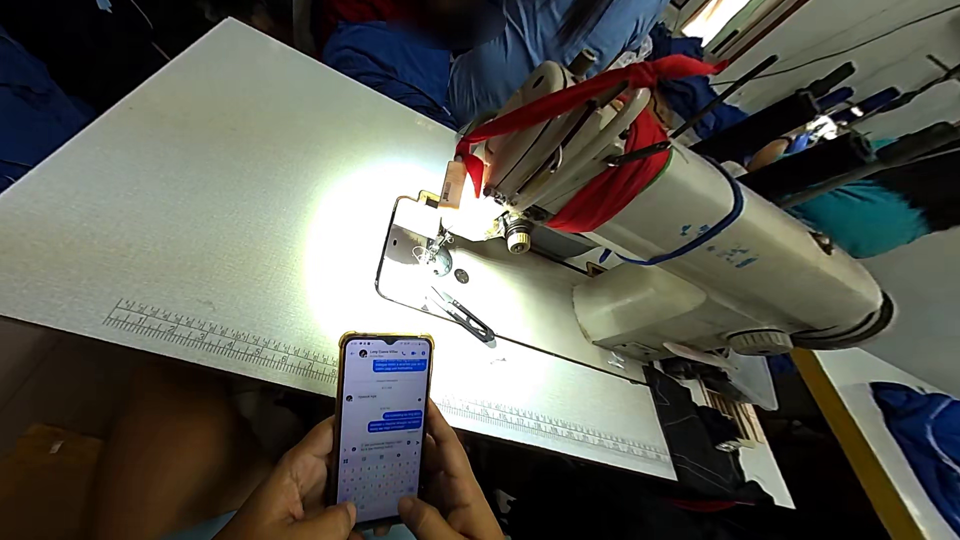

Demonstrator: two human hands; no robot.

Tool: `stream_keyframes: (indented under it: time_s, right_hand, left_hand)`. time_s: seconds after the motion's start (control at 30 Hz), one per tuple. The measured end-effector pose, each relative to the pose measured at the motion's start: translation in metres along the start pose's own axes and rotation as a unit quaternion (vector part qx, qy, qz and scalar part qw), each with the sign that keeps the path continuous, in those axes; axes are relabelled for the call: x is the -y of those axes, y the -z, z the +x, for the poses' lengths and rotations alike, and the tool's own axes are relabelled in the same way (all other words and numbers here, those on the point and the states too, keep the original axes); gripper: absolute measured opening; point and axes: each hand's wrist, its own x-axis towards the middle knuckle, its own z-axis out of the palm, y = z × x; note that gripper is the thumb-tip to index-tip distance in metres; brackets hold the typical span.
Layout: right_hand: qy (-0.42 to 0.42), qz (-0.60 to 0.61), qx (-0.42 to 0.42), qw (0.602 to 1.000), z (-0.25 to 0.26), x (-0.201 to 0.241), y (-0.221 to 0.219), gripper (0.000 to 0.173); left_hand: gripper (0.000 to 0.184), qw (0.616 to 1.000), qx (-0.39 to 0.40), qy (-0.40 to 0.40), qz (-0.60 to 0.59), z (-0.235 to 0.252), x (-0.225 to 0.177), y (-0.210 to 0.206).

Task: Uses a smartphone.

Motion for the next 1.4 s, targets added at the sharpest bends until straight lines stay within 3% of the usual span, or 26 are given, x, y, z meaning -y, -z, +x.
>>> stream_keyframes:
  time_s: [1.4]
  right_hand:
    - [0.015,0.004,0.01,1.0,0.0018,-0.0006,0.0042,0.08]
  left_hand:
    - [0.065,1.0,-0.005,-0.007,0.014,0.0023,-0.0012,-0.0016]
